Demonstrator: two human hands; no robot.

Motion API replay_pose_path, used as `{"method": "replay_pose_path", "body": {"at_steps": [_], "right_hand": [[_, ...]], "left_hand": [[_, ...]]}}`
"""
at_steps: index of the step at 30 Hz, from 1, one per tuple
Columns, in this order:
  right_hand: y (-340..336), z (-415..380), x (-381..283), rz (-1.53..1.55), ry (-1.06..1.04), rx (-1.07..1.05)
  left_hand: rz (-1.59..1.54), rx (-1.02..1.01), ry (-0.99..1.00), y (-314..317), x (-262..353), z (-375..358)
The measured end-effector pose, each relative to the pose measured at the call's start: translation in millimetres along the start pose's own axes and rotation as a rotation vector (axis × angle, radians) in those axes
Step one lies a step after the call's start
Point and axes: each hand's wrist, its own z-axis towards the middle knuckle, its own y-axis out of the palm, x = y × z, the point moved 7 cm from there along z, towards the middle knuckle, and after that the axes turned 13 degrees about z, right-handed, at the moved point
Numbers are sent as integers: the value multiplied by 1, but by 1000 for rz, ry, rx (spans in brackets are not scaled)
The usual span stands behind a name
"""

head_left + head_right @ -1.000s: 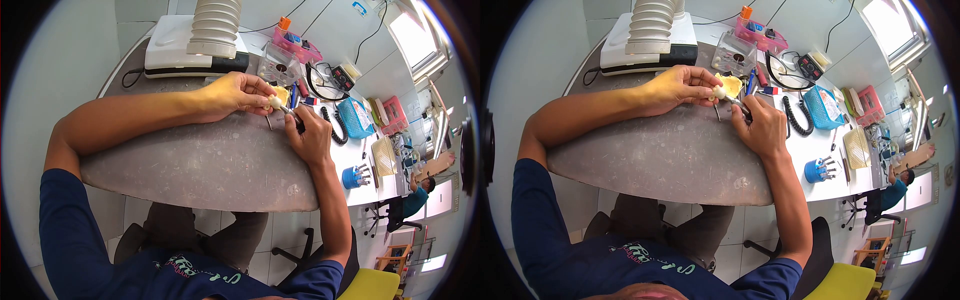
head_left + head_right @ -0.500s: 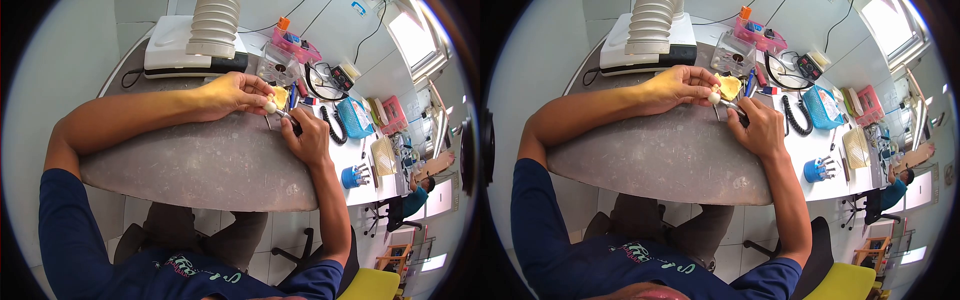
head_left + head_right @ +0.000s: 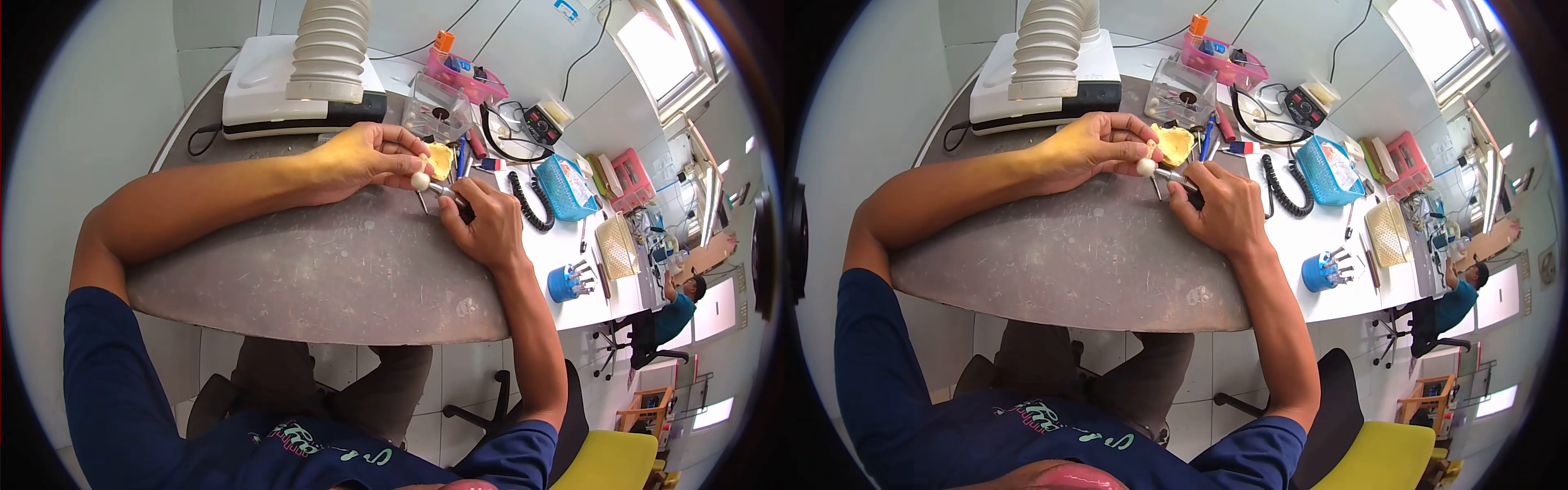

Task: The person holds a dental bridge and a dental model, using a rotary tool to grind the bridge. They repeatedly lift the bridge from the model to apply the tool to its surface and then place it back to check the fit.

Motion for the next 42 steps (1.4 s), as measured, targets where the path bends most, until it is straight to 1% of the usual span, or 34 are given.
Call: {"method": "replay_pose_path", "body": {"at_steps": [5,12,14,16,19,21,23,26,30,32,33,35,37,39,42], "right_hand": [[2,1,0,8,-6,-30],[-1,-1,1,-9,6,-14],[1,1,-2,-7,-6,-25],[1,0,-2,-8,-16,-24],[-1,-1,4,-3,23,7],[-1,0,-1,18,-15,7],[1,-1,-1,-4,12,-20],[-1,-2,1,12,-23,29],[0,0,0,1,3,-2],[1,-1,-1,-6,-3,-33],[-1,-2,2,-22,21,-18],[-3,-3,2,25,-7,22],[0,-3,5,9,32,-7],[1,-3,3,56,-29,15],[-1,-4,4,42,-9,13]], "left_hand": [[43,-7,-3,-1,0,-1],[79,-27,-17,-1,0,-2],[109,-5,-81,-2,-1,-1],[89,-11,-62,0,-2,-1],[75,-20,-29,-2,-2,-2],[66,-41,-20,1,-1,-1],[62,10,-47,0,1,-2],[71,8,-47,0,1,-3],[90,55,-43,-1,2,-2],[97,34,-34,1,3,-3],[104,33,-24,0,3,-3],[105,15,-26,2,2,-2],[116,66,-36,-2,2,-2],[121,38,-31,-2,-1,2],[113,62,-33,-6,0,-1]]}}
